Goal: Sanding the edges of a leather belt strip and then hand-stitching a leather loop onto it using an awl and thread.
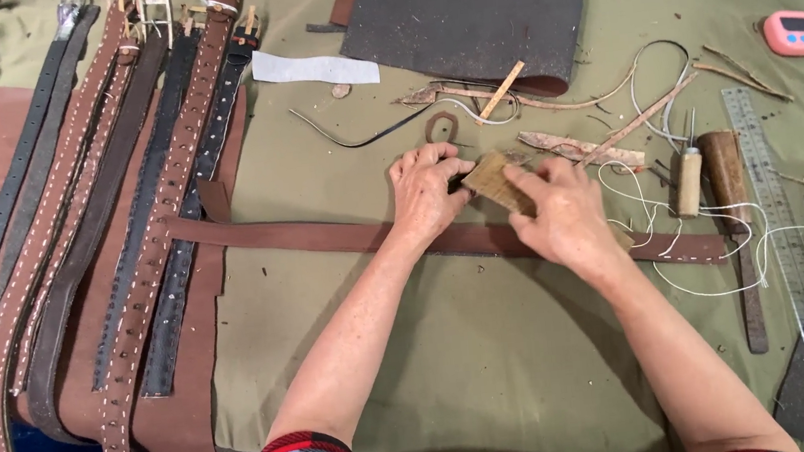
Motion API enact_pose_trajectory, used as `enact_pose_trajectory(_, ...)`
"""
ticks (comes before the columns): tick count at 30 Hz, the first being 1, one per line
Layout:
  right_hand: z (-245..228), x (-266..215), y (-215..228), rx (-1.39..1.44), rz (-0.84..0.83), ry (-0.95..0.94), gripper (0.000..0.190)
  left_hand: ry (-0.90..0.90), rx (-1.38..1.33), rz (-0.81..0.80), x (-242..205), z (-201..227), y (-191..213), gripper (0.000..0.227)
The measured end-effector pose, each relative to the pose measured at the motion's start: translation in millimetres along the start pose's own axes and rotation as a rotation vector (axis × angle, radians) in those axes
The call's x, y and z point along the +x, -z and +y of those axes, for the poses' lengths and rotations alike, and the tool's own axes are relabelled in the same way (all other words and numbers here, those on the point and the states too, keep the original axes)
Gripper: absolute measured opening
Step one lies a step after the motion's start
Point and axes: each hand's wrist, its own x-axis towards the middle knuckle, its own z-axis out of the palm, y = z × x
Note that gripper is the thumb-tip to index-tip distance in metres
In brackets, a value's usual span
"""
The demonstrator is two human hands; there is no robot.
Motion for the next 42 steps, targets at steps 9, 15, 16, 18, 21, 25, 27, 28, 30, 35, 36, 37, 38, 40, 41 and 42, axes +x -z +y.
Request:
enact_pose_trajectory(9, 9.0, 3.0, 8.3, 0.004, -0.092, -0.114, 0.065, -0.017, -0.067, 0.015, -6.1, 12.9, 12.0, 0.034)
enact_pose_trajectory(15, 19.6, 11.8, -2.5, -0.054, -0.110, -0.140, 0.059, -0.021, -0.064, 0.013, -7.0, 16.5, 15.7, 0.033)
enact_pose_trajectory(16, 23.2, 11.1, -0.4, -0.059, -0.106, -0.134, 0.059, -0.020, -0.066, 0.021, -8.0, 16.5, 16.3, 0.033)
enact_pose_trajectory(18, 31.7, 10.3, 3.3, -0.050, -0.103, -0.167, 0.060, -0.023, -0.068, 0.013, -8.0, 16.7, 16.5, 0.033)
enact_pose_trajectory(21, 3.3, 2.1, 3.8, -0.019, -0.098, -0.049, 0.066, -0.006, -0.023, 0.014, -1.8, 3.2, 0.3, 0.038)
enact_pose_trajectory(25, 19.9, 13.1, -14.5, 0.037, -0.107, -0.016, 0.060, -0.017, -0.010, 0.012, -5.2, 9.8, 8.5, 0.038)
enact_pose_trajectory(27, 43.8, 19.5, -10.4, -0.040, -0.073, -0.133, 0.056, -0.031, -0.061, 0.022, -7.4, 14.7, 14.2, 0.033)
enact_pose_trajectory(28, 36.9, 15.6, -4.8, -0.043, -0.072, -0.131, 0.056, -0.031, -0.063, 0.025, -6.9, 13.3, 13.9, 0.033)
enact_pose_trajectory(30, 25.1, 5.3, 4.0, -0.008, -0.051, -0.105, 0.059, -0.022, -0.060, 0.021, -7.1, 10.6, 9.8, 0.035)
enact_pose_trajectory(35, 1.5, 7.3, 0.2, 0.017, -0.091, -0.029, 0.060, 0.001, -0.014, 0.003, -4.0, 6.1, 3.2, 0.040)
enact_pose_trajectory(36, 4.8, 11.0, 2.9, -0.017, -0.095, -0.040, 0.056, 0.003, -0.039, 0.018, -5.6, 11.6, 7.6, 0.035)
enact_pose_trajectory(37, 15.0, 13.5, 2.8, -0.018, -0.093, -0.037, 0.056, 0.002, -0.039, 0.021, -6.2, 12.7, 9.9, 0.035)
enact_pose_trajectory(38, 25.3, 16.9, 3.5, -0.006, -0.127, -0.120, 0.059, -0.009, -0.049, 0.020, -6.5, 13.8, 11.9, 0.035)
enact_pose_trajectory(40, 26.4, 17.3, 6.9, 0.003, -0.160, -0.202, 0.063, -0.020, -0.061, 0.021, -4.5, 12.9, 13.3, 0.035)
enact_pose_trajectory(41, 17.8, 14.1, 9.3, 0.051, -0.123, -0.154, 0.066, -0.022, -0.059, 0.020, -1.9, 10.9, 11.8, 0.035)
enact_pose_trajectory(42, 9.3, 5.4, 9.6, 0.101, -0.093, -0.113, 0.069, -0.020, -0.058, 0.010, -3.8, 8.6, 8.0, 0.035)
